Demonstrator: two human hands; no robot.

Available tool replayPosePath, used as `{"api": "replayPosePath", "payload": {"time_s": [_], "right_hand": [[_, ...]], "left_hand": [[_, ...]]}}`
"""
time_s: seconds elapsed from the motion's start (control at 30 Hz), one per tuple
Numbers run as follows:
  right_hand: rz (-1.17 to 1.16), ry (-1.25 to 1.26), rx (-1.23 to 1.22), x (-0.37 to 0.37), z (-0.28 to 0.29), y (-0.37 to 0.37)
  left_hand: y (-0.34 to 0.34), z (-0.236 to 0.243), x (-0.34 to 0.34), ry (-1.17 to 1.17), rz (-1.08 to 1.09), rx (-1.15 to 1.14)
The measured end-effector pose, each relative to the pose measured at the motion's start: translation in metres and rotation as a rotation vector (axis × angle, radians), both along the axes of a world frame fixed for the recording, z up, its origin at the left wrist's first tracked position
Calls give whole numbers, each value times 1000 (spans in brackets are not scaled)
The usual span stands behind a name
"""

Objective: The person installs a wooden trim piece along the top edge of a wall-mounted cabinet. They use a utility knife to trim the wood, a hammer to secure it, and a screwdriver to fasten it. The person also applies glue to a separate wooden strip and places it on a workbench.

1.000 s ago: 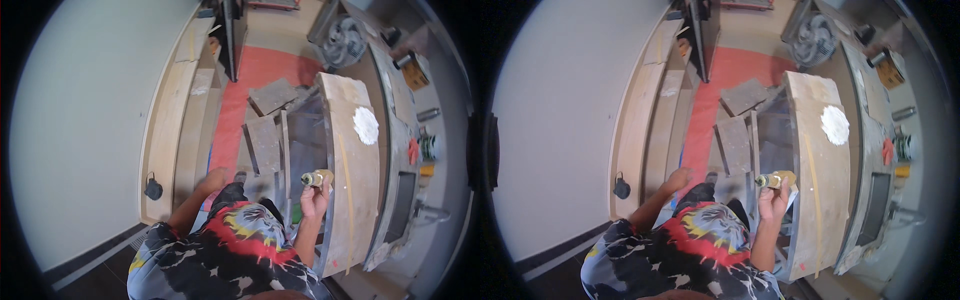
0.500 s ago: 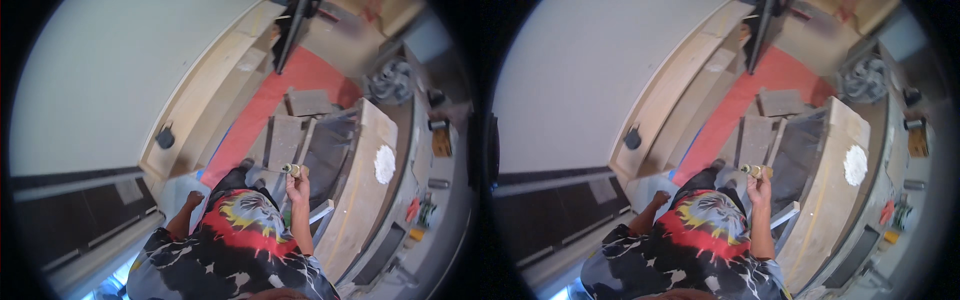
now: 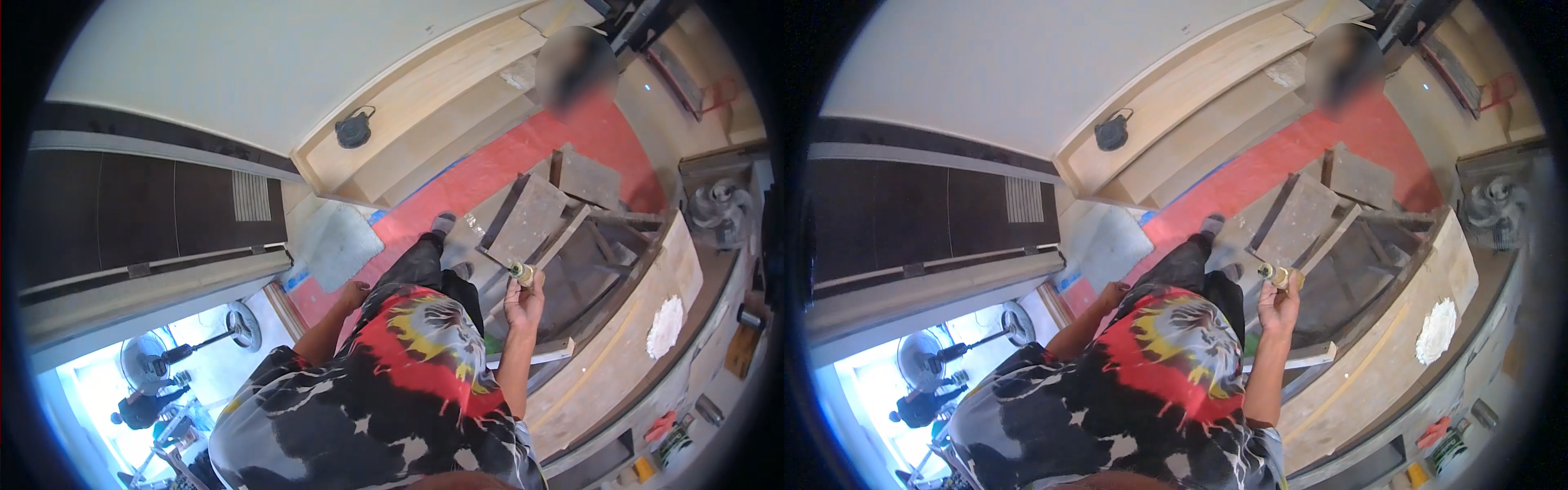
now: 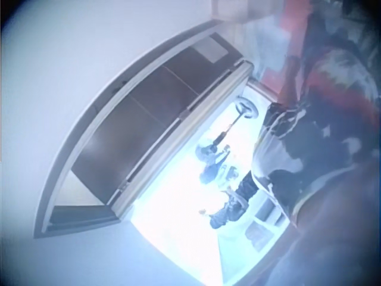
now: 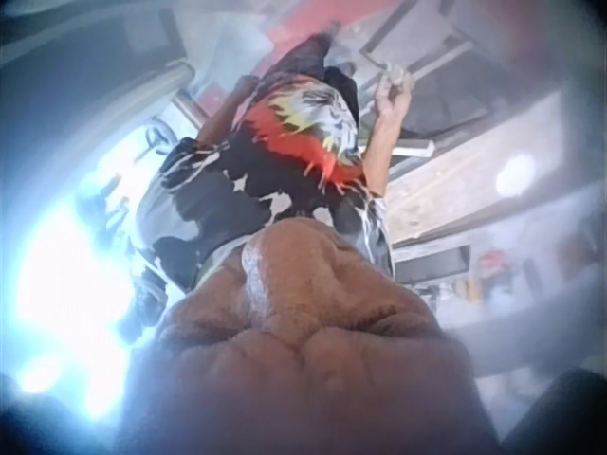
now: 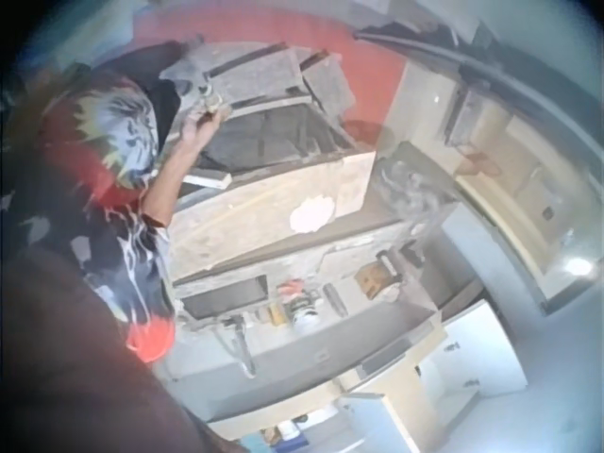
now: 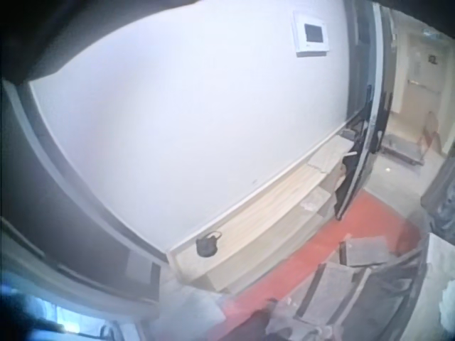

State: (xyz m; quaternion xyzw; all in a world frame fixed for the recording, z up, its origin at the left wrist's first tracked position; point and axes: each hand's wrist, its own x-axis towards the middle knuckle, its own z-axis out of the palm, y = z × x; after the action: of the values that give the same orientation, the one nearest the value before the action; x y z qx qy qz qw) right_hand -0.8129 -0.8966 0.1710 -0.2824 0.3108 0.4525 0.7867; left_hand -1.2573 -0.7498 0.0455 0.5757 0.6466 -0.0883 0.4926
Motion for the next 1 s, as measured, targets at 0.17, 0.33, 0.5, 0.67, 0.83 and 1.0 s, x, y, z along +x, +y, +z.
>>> {"api": "replayPosePath", "payload": {"time_s": [0.17, 0.33, 0.5, 0.67, 0.83, 1.0], "right_hand": [[-145, -88, 357, -2, 10, -4], [-433, -98, 494, 13, 64, -46], [-735, -296, 526, 32, 116, -115], [-1130, -353, 601, 53, 127, -212], [-1354, -277, 810, 74, 80, -313], [-1460, 58, 987, 79, 28, -349]], "left_hand": [[52, -15, -8, 67, -986, 308], [82, -18, 26, -88, -886, 99], [166, -14, 107, -80, -644, -108], [194, -1, 190, -231, -385, -47], [198, 1, 229, -455, -779, 225], [164, -9, 199, -177, -681, 126]]}}
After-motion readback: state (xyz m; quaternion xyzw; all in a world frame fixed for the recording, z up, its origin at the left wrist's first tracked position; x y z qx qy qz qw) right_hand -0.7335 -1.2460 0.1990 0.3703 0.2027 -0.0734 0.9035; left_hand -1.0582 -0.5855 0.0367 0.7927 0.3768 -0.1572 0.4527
